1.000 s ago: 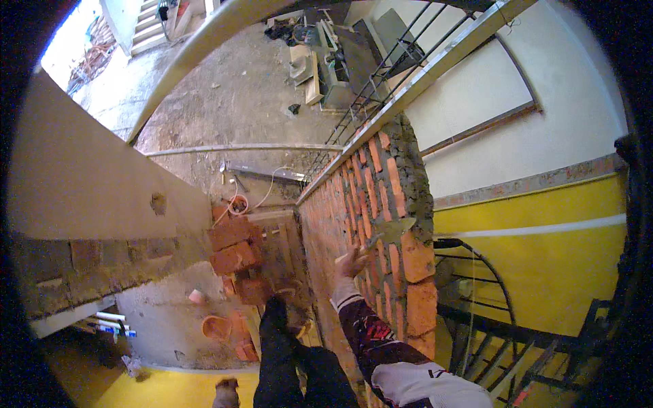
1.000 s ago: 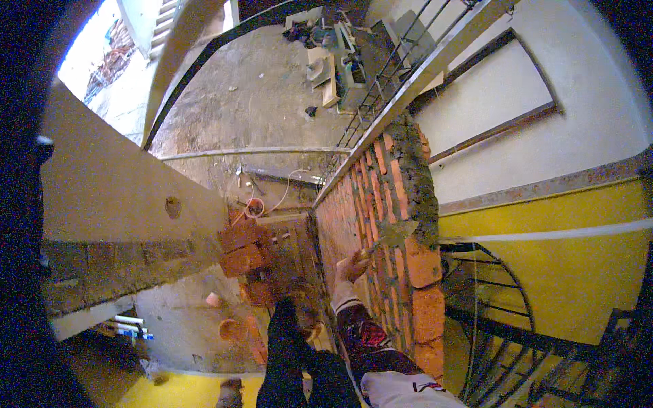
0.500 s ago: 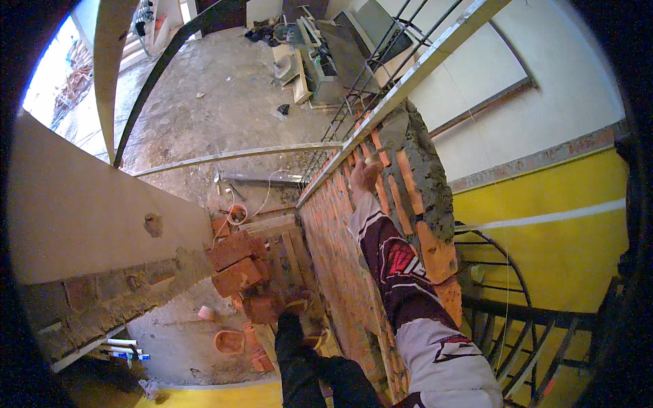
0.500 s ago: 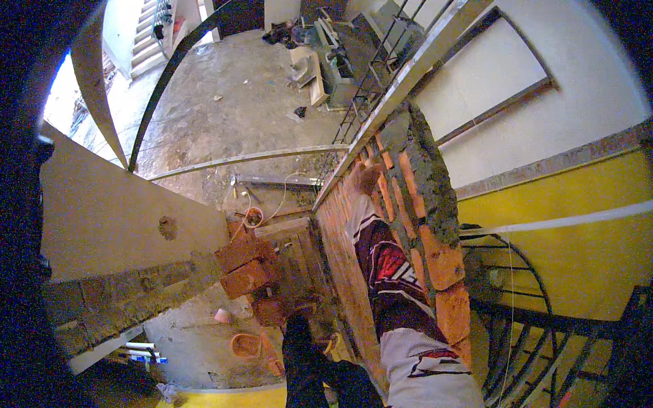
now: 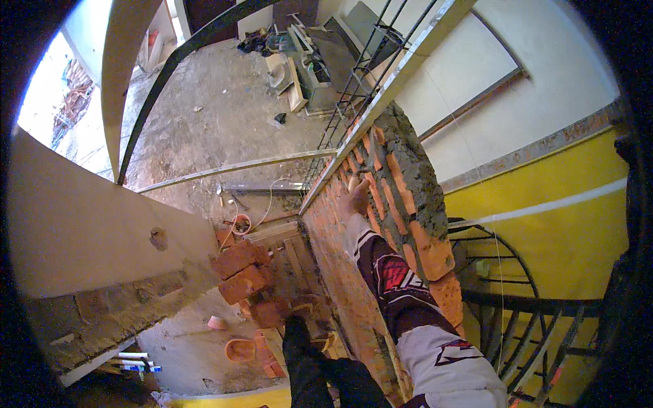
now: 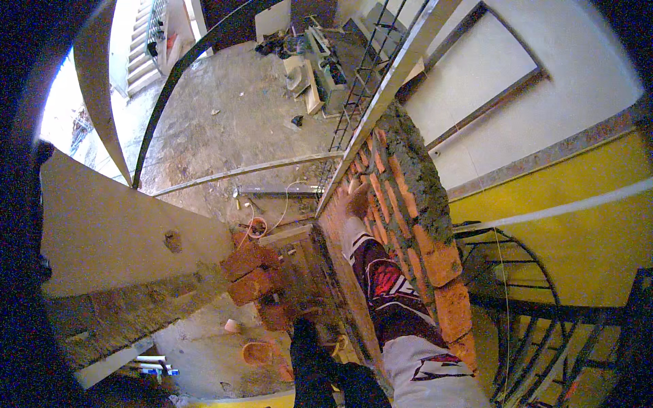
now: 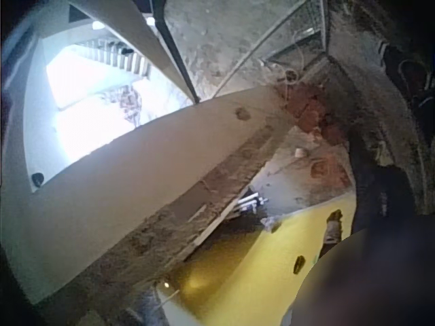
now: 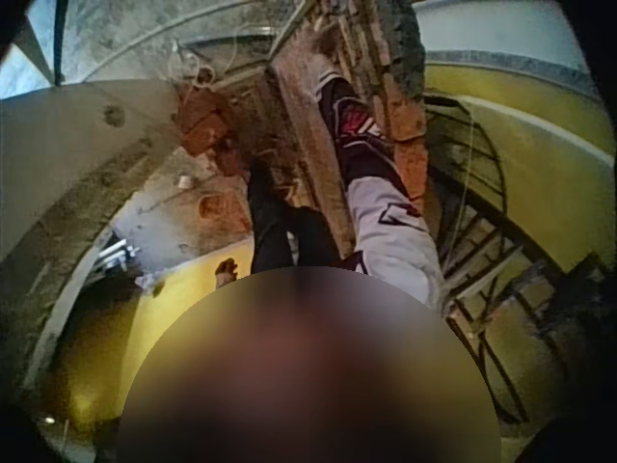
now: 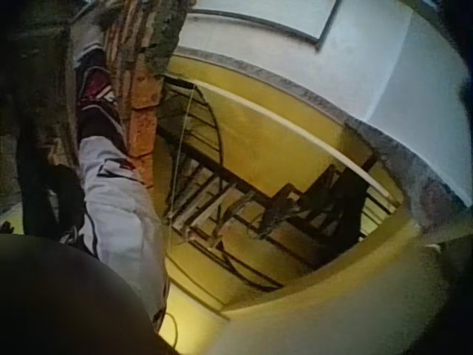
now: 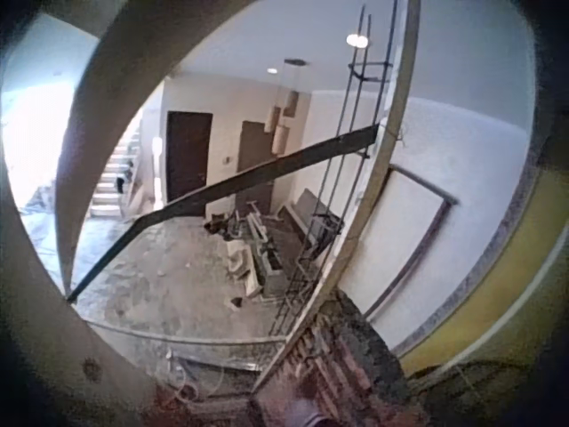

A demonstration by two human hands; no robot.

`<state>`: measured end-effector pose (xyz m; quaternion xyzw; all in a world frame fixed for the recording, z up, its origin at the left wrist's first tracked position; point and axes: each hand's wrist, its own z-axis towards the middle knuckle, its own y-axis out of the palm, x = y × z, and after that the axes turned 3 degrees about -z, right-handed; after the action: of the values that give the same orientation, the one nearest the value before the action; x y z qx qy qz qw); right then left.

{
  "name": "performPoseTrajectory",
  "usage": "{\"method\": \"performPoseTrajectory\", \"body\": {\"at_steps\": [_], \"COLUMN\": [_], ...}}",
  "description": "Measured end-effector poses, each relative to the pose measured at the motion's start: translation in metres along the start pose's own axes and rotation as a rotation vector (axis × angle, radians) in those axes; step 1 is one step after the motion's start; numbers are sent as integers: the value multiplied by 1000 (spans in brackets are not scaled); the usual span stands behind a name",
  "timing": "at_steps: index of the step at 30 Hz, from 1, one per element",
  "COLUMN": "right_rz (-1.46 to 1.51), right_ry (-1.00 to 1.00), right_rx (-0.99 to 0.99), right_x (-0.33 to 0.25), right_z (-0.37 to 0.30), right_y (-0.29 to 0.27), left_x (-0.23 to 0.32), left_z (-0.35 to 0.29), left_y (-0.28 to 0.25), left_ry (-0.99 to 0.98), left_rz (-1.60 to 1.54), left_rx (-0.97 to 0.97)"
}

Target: The person builds a brick wall by repeatedly scooping mortar from a bucket with a trowel, spreading it on the wall, and placing bricks. The person also uses a string line to align the bricks and taps them into position.

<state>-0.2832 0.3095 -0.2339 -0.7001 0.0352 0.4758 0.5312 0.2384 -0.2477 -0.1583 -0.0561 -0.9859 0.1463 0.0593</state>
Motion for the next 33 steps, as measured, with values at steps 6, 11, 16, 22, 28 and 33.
{"method": "performPoseTrajectory", "body": {"at_steps": [6,11,16,22,28,33], "right_rz": [-38,-65,-36,44,198,17], "right_ry": [-8,-32,-143,-58,208,186], "right_rx": [-24,45,186,205,44,-123], "right_x": [-10,6,49,100,159,213], "right_z": [5,-1,-23,-95,-216,-341], "right_y": [-29,-35,-32,-76,-165,-275], "left_x": [-16,-11,13,42,51,57], "left_z": [21,29,24,24,13,-1], "left_y": [-15,-11,-9,-14,3,31], "left_ry": [-29,49,113,217,321,437], "left_rz": [0,111,28,103,223,407], "left_rx": [36,-4,-2,-73,-196,-388]}}
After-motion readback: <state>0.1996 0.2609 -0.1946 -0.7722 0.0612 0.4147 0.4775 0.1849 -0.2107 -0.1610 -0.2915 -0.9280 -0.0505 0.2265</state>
